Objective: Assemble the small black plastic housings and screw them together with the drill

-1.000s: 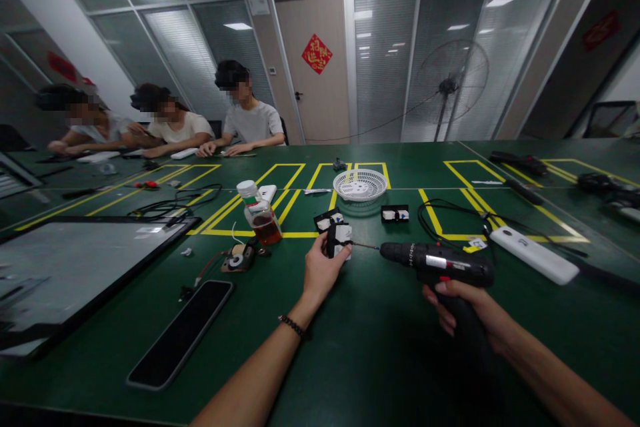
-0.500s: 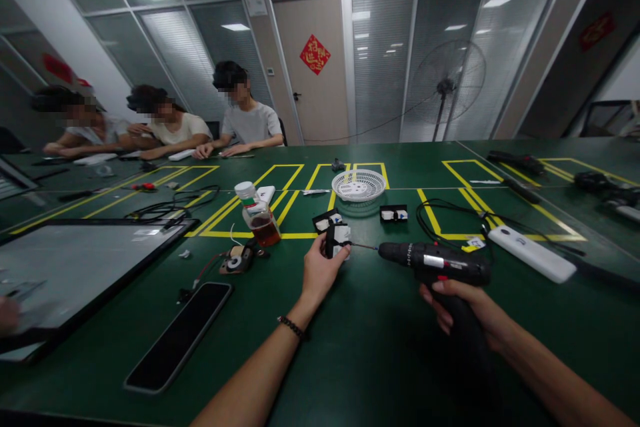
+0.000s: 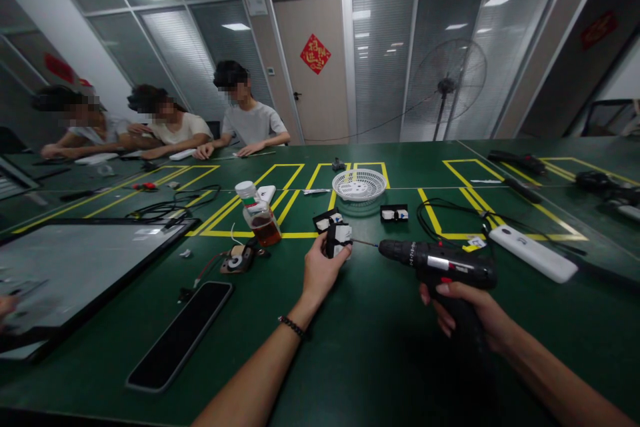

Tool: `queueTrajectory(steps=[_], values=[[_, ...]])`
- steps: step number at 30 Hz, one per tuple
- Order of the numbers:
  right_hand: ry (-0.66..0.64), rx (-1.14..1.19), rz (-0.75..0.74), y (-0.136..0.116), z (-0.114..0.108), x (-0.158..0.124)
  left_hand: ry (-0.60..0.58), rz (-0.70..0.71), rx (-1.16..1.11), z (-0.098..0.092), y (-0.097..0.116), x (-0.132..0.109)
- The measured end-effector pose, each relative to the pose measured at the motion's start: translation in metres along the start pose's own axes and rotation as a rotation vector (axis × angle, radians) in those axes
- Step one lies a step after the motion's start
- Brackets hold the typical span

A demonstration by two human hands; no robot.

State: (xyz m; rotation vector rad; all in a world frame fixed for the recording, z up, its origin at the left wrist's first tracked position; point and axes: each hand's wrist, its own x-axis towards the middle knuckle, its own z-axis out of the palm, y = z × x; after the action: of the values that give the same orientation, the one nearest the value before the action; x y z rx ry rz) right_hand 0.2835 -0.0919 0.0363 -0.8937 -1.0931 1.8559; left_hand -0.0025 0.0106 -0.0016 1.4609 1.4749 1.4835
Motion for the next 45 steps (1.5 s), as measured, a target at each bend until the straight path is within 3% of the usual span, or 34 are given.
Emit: queueTrajectory(steps=[25,45], values=[[-0.030,0.010,0.043,0.007,-0.004,0.002,-0.049,0.025,0.007,0.001,0.000,0.000],[0.001,-0.016,0.048,0.011,-0.008,0.001,-0.016,0.049,0.098,0.001,0.000,-0.001]])
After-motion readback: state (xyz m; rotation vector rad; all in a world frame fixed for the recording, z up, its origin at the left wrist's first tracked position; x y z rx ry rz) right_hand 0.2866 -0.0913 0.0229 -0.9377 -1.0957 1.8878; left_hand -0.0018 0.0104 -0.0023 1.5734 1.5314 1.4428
